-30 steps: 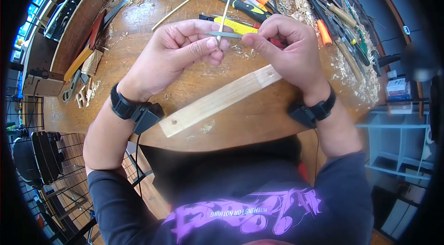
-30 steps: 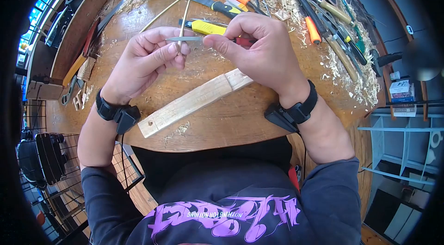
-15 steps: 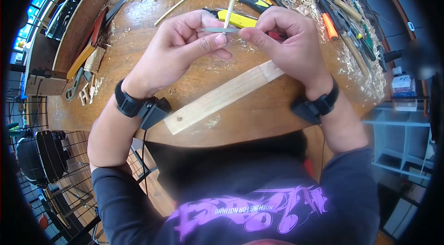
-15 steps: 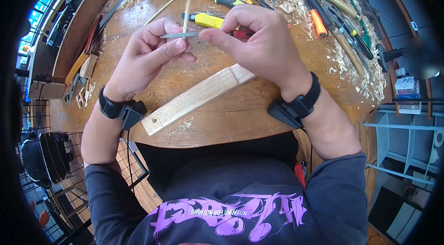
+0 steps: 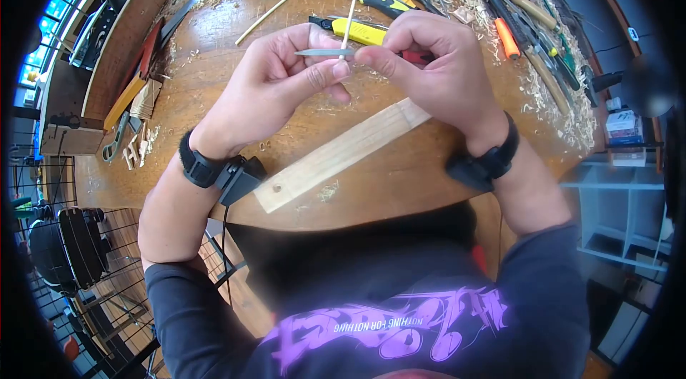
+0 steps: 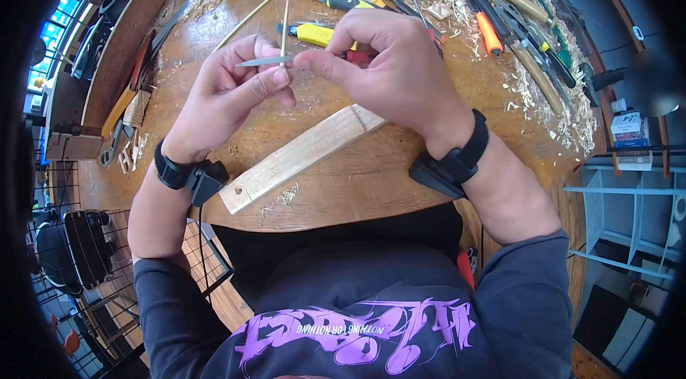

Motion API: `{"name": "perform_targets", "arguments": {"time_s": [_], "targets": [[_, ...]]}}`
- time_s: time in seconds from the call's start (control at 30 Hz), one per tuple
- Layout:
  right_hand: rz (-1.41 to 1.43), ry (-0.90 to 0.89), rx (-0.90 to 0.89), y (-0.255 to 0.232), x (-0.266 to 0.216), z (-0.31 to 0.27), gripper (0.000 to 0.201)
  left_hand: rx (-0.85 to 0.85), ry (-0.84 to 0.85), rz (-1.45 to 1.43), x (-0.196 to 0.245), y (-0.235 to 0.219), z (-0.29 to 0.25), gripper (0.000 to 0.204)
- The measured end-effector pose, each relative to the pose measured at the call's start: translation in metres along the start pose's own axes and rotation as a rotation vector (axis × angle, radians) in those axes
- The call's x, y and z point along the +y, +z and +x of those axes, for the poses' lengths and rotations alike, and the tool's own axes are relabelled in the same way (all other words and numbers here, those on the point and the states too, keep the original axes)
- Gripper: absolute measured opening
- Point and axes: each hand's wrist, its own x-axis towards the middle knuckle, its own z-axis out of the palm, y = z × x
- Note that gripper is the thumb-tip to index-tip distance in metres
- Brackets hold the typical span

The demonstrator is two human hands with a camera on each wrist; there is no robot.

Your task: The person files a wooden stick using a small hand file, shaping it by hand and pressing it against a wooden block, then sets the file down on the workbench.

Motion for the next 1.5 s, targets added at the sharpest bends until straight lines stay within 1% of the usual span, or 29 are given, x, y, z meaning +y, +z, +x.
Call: {"name": "perform_targets", "arguments": {"time_s": [0.1,0.2,0.3,0.37,0.4,0.47,0.5,0.57,0.7,0.8,0.87,1.0,1.07,1.2,1.27,1.4,1.5], "targets": [[-0.022,-0.007,-0.017,-0.005,0.003,0.001,0.027,0.031,0.059,-0.016,-0.001,-0.005,-0.001,0.013],[-0.015,0.026,-0.003,0.000,0.001,-0.001,0.027,0.039,0.006,-0.007,0.000,0.000,0.000,0.014],[-0.008,0.031,-0.014,-0.001,0.002,0.001,0.028,0.041,0.029,0.044,0.001,-0.001,-0.001,0.014],[0.009,-0.022,0.000,-0.002,0.010,-0.001,0.029,0.047,0.044,0.042,-0.002,-0.004,-0.002,0.013],[0.011,-0.017,-0.002,0.000,0.007,-0.001,0.029,0.047,0.040,0.039,0.000,-0.002,-0.002,0.013],[-0.002,0.024,0.005,0.004,-0.001,0.001,0.031,0.071,-0.023,0.061,0.007,0.005,0.000,0.013],[-0.002,0.024,0.009,0.001,0.000,0.000,0.031,0.068,-0.024,0.063,0.004,0.003,0.000,0.013],[-0.041,0.008,-0.028,-0.005,0.002,0.000,0.031,0.033,0.047,0.028,-0.003,-0.004,-0.003,0.013],[-0.051,0.041,-0.014,-0.002,0.000,-0.001,0.031,0.036,0.023,0.051,0.002,0.001,-0.001,0.012],[-0.011,0.017,-0.007,0.000,0.002,0.001,0.032,0.060,0.003,0.077,0.001,0.000,-0.001,0.012],[-0.022,-0.018,-0.004,-0.004,0.011,-0.001,0.033,0.023,0.068,0.045,-0.005,-0.007,-0.003,0.011],[-0.023,0.026,0.000,0.000,-0.001,0.000,0.033,0.020,0.001,0.057,0.002,-0.001,-0.001,0.012],[-0.033,-0.015,0.001,-0.002,0.003,0.001,0.032,0.002,0.055,0.049,-0.004,-0.005,-0.001,0.013],[-0.031,0.030,-0.011,-0.003,0.001,0.000,0.032,0.018,0.043,0.065,-0.001,-0.002,-0.002,0.014],[0.034,0.026,0.006,0.002,0.000,0.002,0.031,0.024,0.049,0.102,0.003,0.000,0.000,0.017],[-0.014,-0.002,-0.006,-0.006,0.005,0.001,0.030,0.045,0.050,0.120,0.003,-0.002,-0.004,0.018],[-0.004,0.030,0.005,-0.001,0.005,0.000,0.030,0.049,0.044,0.162,0.003,0.000,-0.002,0.019]]}}
